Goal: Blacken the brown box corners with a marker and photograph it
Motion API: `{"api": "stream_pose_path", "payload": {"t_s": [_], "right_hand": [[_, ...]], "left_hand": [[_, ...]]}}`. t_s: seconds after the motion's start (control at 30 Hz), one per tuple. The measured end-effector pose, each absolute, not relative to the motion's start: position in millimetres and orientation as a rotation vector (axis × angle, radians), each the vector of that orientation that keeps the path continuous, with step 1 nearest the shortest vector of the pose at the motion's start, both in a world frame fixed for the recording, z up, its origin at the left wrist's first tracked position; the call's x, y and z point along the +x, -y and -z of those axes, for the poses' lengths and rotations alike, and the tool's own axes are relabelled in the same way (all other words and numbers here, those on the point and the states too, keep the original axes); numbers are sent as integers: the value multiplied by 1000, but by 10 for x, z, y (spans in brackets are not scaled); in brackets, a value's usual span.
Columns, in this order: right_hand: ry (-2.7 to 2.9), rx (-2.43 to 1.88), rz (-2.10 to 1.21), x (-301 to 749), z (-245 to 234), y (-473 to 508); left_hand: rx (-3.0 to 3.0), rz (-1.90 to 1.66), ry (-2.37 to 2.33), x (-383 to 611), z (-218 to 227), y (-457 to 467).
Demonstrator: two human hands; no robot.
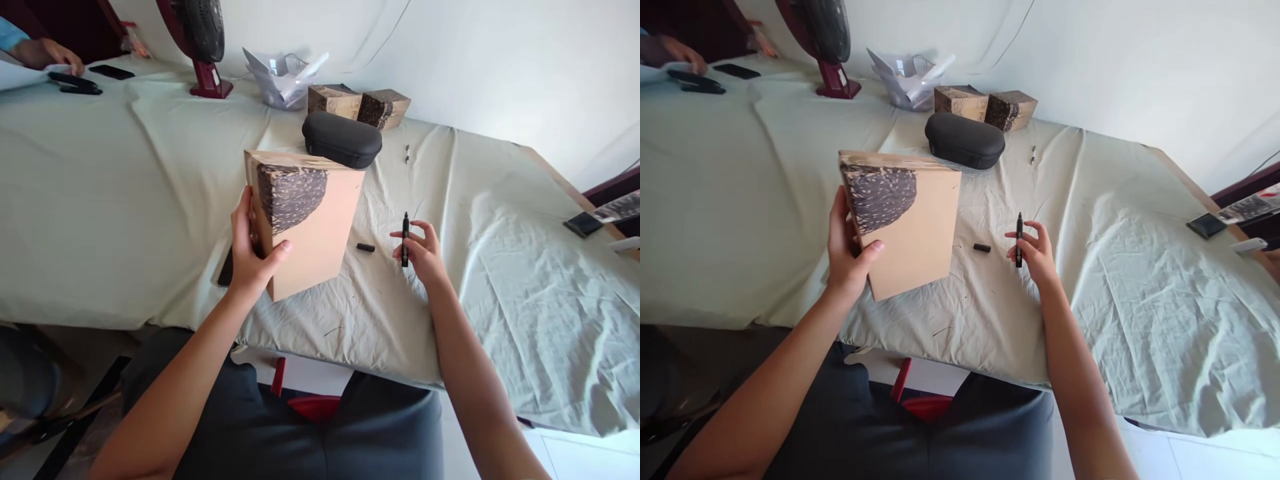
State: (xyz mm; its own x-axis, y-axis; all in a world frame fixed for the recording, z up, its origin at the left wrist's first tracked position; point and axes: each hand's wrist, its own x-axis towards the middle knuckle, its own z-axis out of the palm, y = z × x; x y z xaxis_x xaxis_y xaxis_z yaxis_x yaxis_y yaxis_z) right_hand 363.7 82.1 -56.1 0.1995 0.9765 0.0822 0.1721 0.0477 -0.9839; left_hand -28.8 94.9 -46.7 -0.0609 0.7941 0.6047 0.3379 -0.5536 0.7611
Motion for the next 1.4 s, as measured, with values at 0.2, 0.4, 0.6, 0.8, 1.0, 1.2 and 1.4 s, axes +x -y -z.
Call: {"api": "stream_pose_path", "payload": {"t_s": [0.2,0.4,0.6,0.8,1.0,1.2,1.4], "right_hand": [[1726,-1716,-413,3589,537,-722],[1893,-1946,-252,3573,558,-715],[1972,-1900,-274,3516,617,-752],[2042,-1777,-287,3346,719,-786],[2055,-1731,-232,3187,789,-805],[2098,-1663,-213,3154,885,-863],[2099,-1675,-151,3170,946,-890]], "left_hand": [[1801,-1627,-1122,-239,484,-982],[1837,-1556,-1129,-242,549,-1023],[1781,-1582,-1058,-235,565,-1025],[1736,-1555,-1111,-227,569,-1034],[1632,-1613,-977,-220,596,-1055],[1560,-1662,-756,-214,656,-1072],[1546,-1666,-734,-219,664,-1073]]}}
